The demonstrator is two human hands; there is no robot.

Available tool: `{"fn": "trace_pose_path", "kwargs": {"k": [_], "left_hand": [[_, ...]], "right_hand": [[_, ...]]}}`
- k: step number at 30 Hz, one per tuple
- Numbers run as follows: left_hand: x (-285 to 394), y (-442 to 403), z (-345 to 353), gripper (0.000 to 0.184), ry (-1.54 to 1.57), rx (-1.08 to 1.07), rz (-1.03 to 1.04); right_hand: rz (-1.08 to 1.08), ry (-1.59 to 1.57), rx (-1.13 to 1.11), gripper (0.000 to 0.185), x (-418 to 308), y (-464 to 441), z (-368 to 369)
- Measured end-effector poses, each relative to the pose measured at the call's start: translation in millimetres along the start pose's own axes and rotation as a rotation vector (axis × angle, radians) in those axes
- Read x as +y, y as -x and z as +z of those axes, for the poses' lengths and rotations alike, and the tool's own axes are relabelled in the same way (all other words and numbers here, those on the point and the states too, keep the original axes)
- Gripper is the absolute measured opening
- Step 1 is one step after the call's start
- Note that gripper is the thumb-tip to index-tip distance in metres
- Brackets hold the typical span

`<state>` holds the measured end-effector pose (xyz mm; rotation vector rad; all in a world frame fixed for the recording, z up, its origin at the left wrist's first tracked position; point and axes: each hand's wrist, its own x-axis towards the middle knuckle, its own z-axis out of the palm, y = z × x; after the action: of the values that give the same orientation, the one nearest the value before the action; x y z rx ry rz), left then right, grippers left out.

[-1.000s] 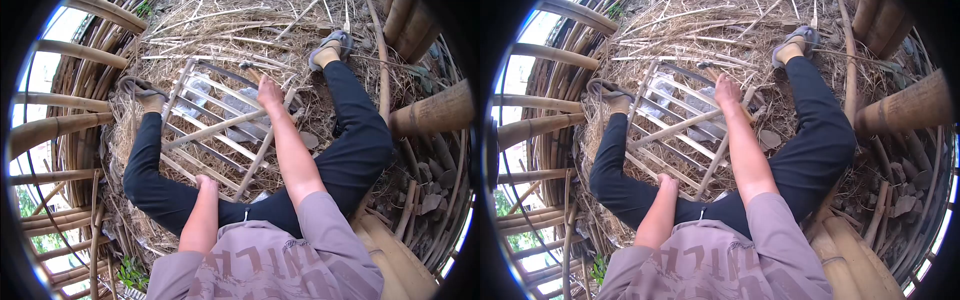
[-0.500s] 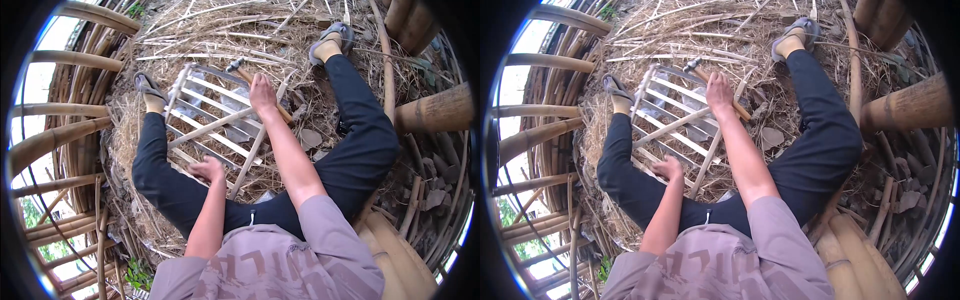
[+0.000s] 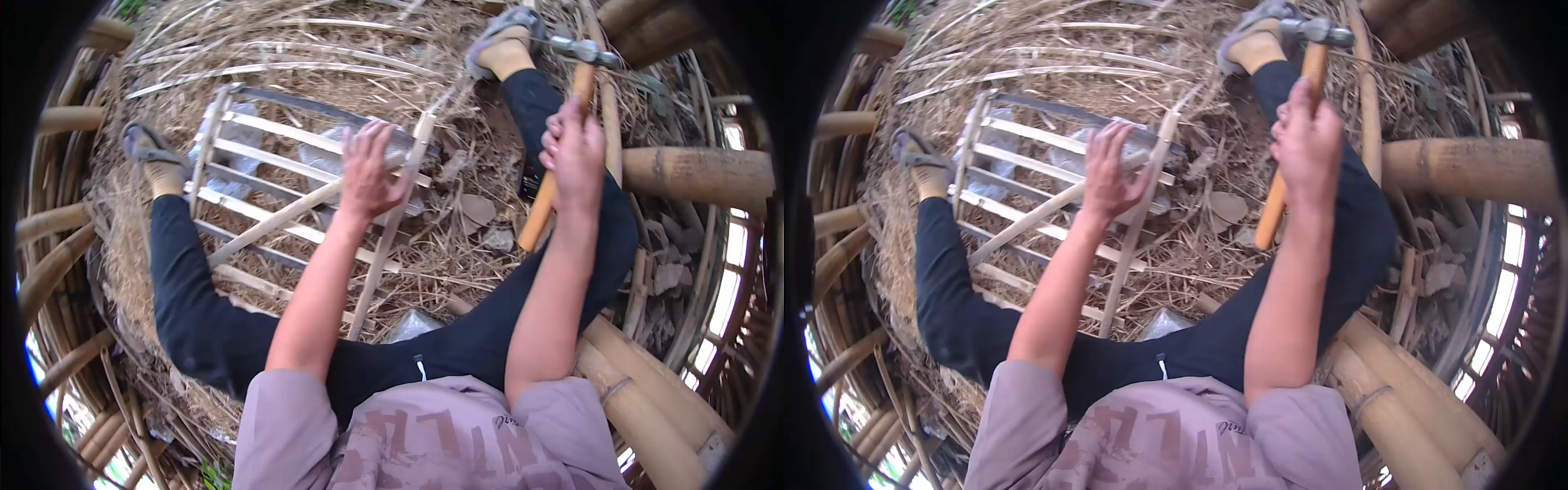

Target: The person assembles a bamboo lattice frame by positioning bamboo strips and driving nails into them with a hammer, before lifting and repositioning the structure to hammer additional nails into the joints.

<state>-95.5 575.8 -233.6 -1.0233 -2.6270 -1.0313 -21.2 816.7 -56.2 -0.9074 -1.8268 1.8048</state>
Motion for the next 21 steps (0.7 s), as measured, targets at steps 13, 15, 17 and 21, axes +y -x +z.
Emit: {"fn": "trace_pose_path", "kwargs": {"k": [13,15,17,21], "left_hand": [[-17,30,6,0.044,-0.024,0.094,-0.071],[-19,31,6,0.038,0.031,0.138,-0.082],[-21,34,5,0.033,0.096,0.157,-0.108],[-20,35,8,0.024,0.151,0.177,-0.078]], "right_hand": [[-0.05,-0.261,-0.104,0.03,-58,30,-99],[-0.02,-0.288,-0.098,0.03,-47,30,-88],[0.027,-0.314,-0.128,0.03,-40,28,-86],[0.044,-0.269,-0.102,0.029,-29,25,-84]]}}
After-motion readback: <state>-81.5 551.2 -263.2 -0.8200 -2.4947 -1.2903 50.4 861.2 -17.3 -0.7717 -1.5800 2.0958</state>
